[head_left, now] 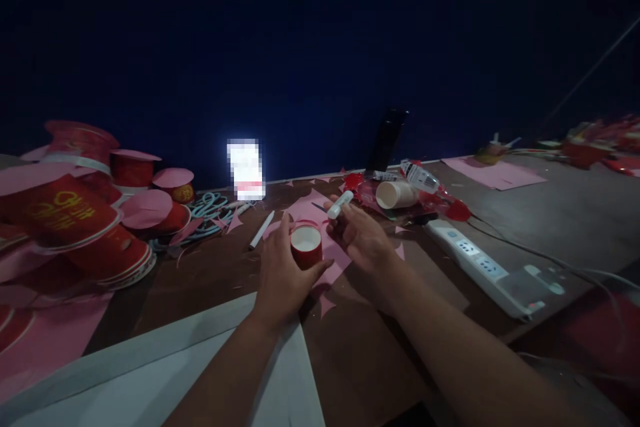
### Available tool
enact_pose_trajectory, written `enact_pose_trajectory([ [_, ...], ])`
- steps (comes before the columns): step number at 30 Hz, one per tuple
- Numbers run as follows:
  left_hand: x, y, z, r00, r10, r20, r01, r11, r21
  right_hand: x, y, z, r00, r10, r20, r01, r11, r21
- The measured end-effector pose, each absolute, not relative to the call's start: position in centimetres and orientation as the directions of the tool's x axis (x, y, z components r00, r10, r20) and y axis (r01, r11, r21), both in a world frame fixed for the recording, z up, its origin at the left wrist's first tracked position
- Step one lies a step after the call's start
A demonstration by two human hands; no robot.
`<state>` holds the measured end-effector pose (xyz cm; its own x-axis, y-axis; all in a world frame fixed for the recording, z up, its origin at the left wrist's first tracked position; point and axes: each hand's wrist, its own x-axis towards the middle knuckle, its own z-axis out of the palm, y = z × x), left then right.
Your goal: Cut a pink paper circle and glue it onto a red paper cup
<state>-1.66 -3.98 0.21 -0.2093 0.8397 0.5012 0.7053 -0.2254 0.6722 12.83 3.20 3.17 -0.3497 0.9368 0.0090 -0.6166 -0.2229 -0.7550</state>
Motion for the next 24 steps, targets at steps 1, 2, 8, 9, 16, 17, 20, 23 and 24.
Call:
enact_pose_trajectory([
  [1, -1.6, -4.1, 0.4, -0.211, 0.814, 0.541, 0.724, -0.242, 0.646, 12.9, 3.0, 3.3, -0.378, 0.926, 0.015, -0.625, -0.243, -0.742],
  [2, -1.6, -4.2, 0.6, -0.21, 0.782, 0.587, 0.741, -0.264, 0.617, 12.9, 2.8, 3.5, -0.395, 0.918, 0.025, -0.624, -0.248, -0.741],
  [8, -1.4, -5.3, 1.9, -0.203, 0.526, 0.826, 0.79, -0.411, 0.455, 13.0, 1.3, 4.5, -0.42, 0.895, 0.148, -0.55, -0.122, -0.826],
  [9, -1.3, -5.5, 2.1, -0.204, 0.497, 0.844, 0.792, -0.422, 0.44, 12.9, 1.1, 4.6, -0.429, 0.887, 0.171, -0.536, -0.098, -0.838],
  [16, -1.1, -6.3, 2.5, -0.127, 0.406, 0.905, 0.81, -0.484, 0.331, 12.2, 0.5, 4.2, -0.523, 0.816, 0.247, -0.418, 0.007, -0.909],
  [17, -1.2, -6.3, 2.5, -0.125, 0.404, 0.906, 0.812, -0.483, 0.327, 12.1, 0.5, 4.1, -0.532, 0.809, 0.25, -0.401, 0.019, -0.916],
  [20, -1.4, -6.4, 2.5, -0.122, 0.43, 0.895, 0.813, -0.473, 0.338, 12.0, 0.4, 4.1, -0.54, 0.789, 0.294, -0.381, 0.083, -0.921],
  [23, -1.6, -6.4, 2.5, -0.119, 0.464, 0.878, 0.808, -0.469, 0.357, 12.4, 0.6, 4.5, -0.539, 0.785, 0.306, -0.353, 0.119, -0.928],
  [24, -1.7, -6.5, 2.5, -0.125, 0.468, 0.875, 0.806, -0.466, 0.365, 12.6, 0.6, 4.6, -0.534, 0.792, 0.295, -0.344, 0.115, -0.932],
])
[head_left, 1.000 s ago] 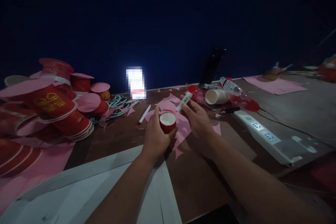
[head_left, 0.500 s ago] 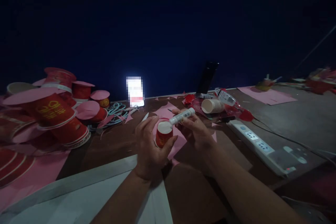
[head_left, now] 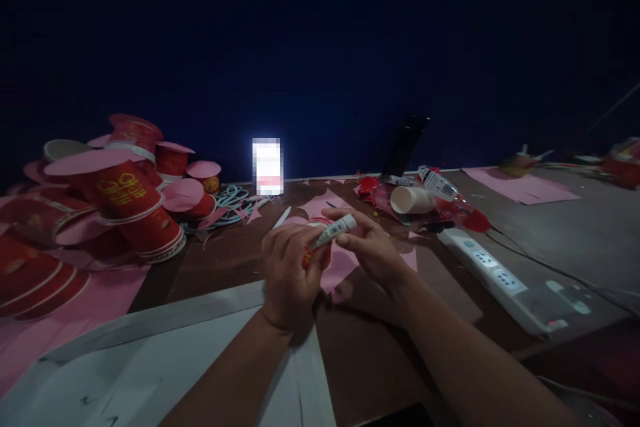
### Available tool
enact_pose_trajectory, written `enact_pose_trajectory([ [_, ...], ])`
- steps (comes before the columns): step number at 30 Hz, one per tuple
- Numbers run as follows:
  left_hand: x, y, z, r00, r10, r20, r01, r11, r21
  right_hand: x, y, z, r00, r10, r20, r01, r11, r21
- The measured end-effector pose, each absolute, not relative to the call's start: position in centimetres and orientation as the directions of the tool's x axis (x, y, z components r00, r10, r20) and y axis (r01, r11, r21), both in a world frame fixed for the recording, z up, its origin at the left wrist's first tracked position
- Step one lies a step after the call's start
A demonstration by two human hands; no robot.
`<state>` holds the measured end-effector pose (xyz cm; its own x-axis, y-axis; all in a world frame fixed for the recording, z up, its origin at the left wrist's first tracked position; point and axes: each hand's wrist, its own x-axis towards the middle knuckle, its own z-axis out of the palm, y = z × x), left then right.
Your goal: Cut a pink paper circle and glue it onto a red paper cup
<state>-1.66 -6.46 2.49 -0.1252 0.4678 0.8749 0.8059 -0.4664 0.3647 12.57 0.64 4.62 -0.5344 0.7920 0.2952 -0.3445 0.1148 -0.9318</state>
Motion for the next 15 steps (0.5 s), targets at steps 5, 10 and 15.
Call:
enact_pose_trajectory([
  [5, -1.82, -6.47, 2.41, -0.149, 0.5, 0.853, 0.795, -0.453, 0.404, 13.37, 0.84, 5.17, -0.479, 0.843, 0.244, -0.368, 0.06, -0.928],
  [10, -1.8, -6.48, 2.42, -0.153, 0.515, 0.844, 0.797, -0.44, 0.413, 13.22, 0.92, 4.9, -0.416, 0.873, 0.253, -0.315, 0.122, -0.941],
  [15, -1.69, -6.37, 2.48, -0.151, 0.529, 0.835, 0.796, -0.436, 0.42, 13.06, 1.02, 4.71, -0.383, 0.86, 0.336, -0.305, 0.226, -0.925],
])
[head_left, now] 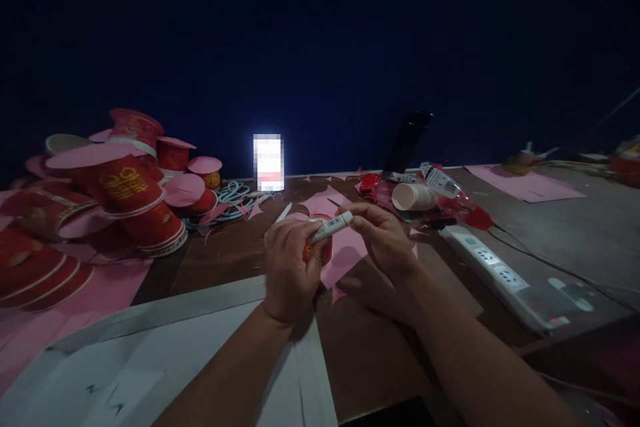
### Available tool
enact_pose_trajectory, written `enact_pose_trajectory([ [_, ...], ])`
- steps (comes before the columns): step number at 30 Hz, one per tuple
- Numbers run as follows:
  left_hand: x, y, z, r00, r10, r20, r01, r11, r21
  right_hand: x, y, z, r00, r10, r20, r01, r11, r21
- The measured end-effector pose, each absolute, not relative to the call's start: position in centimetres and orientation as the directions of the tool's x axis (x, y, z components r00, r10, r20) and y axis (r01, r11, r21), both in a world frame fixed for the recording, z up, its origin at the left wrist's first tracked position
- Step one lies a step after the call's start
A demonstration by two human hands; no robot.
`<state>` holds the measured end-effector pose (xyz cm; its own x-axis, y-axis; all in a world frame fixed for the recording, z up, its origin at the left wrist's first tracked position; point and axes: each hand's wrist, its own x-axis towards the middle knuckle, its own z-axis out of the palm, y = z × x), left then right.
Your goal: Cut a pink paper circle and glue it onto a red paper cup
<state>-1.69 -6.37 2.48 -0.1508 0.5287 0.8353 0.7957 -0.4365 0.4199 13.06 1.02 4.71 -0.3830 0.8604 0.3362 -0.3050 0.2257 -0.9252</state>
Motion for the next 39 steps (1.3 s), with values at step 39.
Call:
enact_pose_trajectory([
  [39, -1.65, -6.5, 2.84, -0.137, 0.588, 0.798, 0.751, -0.464, 0.47, 12.47, 0.24, 4.66, -0.398, 0.836, 0.377, -0.304, 0.267, -0.914],
])
